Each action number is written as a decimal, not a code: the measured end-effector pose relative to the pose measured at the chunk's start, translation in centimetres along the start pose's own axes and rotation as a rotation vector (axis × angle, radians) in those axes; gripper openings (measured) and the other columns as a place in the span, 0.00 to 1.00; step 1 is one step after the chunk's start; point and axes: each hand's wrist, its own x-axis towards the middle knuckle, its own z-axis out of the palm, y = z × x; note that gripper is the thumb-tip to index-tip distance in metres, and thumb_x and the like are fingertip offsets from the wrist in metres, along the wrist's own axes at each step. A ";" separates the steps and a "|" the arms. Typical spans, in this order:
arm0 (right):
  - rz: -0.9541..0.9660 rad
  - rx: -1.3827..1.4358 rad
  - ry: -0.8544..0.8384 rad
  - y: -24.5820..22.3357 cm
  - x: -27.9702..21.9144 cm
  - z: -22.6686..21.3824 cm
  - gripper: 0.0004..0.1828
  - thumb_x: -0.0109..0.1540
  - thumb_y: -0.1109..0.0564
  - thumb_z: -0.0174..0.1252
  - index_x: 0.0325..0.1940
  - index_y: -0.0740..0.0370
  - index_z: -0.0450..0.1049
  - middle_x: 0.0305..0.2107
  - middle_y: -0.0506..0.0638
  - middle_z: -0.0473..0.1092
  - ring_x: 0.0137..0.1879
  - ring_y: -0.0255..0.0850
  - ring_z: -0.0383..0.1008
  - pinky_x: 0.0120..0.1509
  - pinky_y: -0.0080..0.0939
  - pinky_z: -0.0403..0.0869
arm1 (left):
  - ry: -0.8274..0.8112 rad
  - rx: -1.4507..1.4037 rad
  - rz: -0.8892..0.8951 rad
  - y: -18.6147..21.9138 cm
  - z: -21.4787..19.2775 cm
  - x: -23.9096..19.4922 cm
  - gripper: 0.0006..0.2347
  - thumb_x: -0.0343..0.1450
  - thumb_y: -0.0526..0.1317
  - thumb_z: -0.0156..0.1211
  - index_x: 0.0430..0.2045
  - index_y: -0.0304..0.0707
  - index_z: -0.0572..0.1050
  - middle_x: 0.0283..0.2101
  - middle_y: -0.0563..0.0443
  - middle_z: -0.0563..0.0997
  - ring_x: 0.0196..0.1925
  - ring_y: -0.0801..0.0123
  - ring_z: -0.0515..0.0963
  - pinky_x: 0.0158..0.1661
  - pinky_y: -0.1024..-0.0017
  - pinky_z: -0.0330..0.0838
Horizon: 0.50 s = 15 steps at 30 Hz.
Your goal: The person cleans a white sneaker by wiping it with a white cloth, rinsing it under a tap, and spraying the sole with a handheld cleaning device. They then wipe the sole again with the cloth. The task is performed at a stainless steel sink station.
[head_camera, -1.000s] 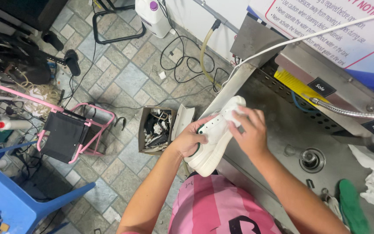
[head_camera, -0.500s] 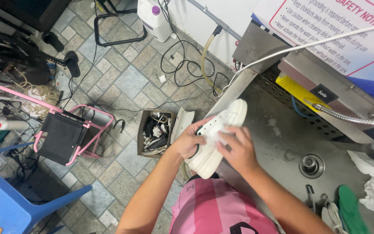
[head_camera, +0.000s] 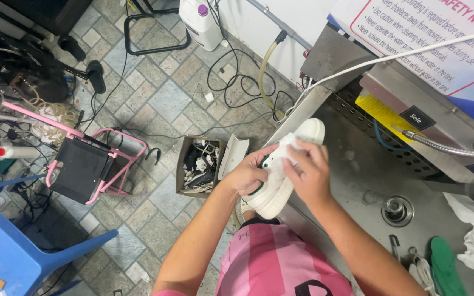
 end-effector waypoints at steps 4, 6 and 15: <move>-0.102 0.069 -0.071 -0.9 -0.1 0.2 0.18 0.53 0.63 0.70 0.47 0.59 0.80 0.49 0.54 0.72 0.51 0.50 0.71 0.52 0.45 0.74 | -0.045 0.024 0.027 1.0 0.5 -1.0 0.44 0.52 0.16 0.44 0.72 0.32 0.59 0.65 0.45 0.71 0.65 0.66 0.75 0.65 0.68 0.66; -0.064 0.029 -0.047 -0.1 0.1 -0.4 0.18 0.54 0.63 0.71 0.48 0.59 0.80 0.50 0.53 0.72 0.52 0.50 0.71 0.52 0.45 0.74 | 0.016 0.012 -0.042 1.3 0.5 -1.4 0.43 0.54 0.16 0.45 0.72 0.34 0.57 0.66 0.44 0.70 0.64 0.64 0.75 0.64 0.65 0.67; -0.110 0.048 -0.120 -0.4 -0.2 -0.8 0.17 0.53 0.62 0.71 0.46 0.61 0.79 0.47 0.54 0.72 0.47 0.50 0.71 0.49 0.46 0.74 | -0.069 0.003 0.012 2.3 0.8 -2.3 0.43 0.54 0.16 0.43 0.73 0.31 0.56 0.67 0.43 0.71 0.67 0.64 0.73 0.68 0.65 0.64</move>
